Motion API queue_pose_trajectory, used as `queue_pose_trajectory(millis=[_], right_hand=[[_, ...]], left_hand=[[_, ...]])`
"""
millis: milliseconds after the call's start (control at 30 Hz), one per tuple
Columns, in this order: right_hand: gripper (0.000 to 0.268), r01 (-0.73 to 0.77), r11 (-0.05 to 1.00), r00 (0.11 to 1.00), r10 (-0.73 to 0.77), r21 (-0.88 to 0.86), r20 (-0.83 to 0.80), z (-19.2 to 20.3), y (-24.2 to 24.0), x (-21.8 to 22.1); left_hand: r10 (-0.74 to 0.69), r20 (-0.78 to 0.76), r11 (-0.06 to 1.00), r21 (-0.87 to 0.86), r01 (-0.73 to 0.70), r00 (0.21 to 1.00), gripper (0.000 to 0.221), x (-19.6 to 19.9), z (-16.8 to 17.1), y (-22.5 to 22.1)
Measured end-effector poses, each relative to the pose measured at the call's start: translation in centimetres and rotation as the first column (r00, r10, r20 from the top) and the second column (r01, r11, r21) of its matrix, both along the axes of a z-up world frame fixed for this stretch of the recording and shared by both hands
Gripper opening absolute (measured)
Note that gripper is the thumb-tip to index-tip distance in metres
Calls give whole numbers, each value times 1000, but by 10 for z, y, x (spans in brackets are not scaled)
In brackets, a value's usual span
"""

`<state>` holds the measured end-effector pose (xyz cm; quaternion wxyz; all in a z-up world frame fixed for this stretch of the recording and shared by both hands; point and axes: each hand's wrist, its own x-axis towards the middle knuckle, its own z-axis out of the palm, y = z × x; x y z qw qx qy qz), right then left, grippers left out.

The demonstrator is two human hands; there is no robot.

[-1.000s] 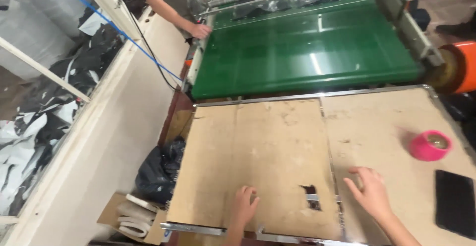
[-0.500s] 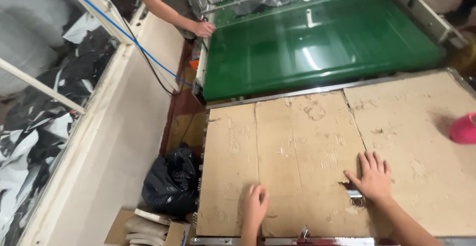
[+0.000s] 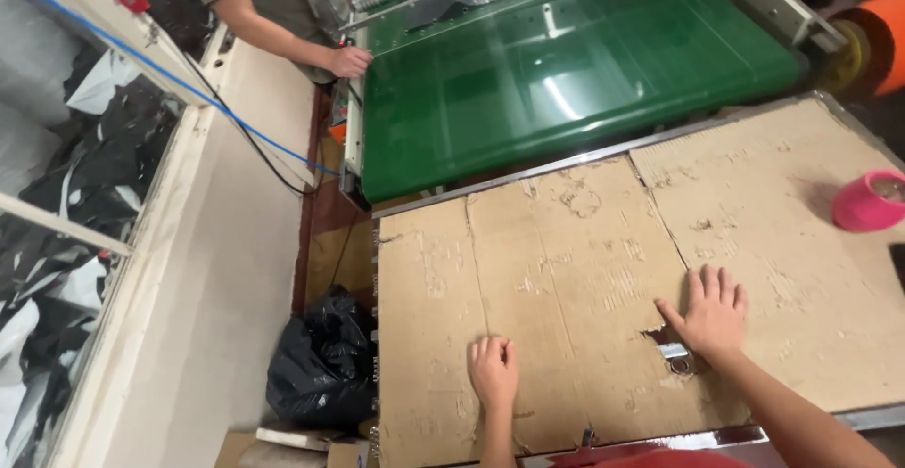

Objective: The person repeatedly picks up black plastic sheets from a green conveyor belt, folds them in half on a cardboard table, and places the folded stacks into a red plastic basket. The process is repeated multiple times throughout the clip.

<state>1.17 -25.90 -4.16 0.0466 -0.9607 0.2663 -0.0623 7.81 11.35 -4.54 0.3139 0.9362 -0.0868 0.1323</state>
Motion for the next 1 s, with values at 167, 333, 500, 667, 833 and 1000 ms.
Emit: queue_pose_trajectory(millis=[167,333,500,667,833,1000], right_hand=[[97,15,1000,996,-14,15,-93,-1,-3,0],[92,-9,999,999,8,-38,-37,-8,-5,0],[91,-16,1000,1000,16,-6,-17,-6,-5,-2],[91,-19,1000,1000,20,-15,21,-13,-8,-1],[90,-17,999,999,18,-32,32,-14,-8,-1],[90,-20,1000,999,20,-12,41,-12,-7,-2]], left_hand=[[1,-13,1000,-1,-1,1000,14,1,-6,0],[-10,124,1000,-9,11,992,11,1,-8,2],[1,109,1000,10,-3,994,11,0,-7,0],[47,21,998,52,-48,999,14,0,-9,-1],[53,-9,997,58,-52,999,15,0,-4,-3],[42,7,998,53,-42,999,16,0,-5,-3]])
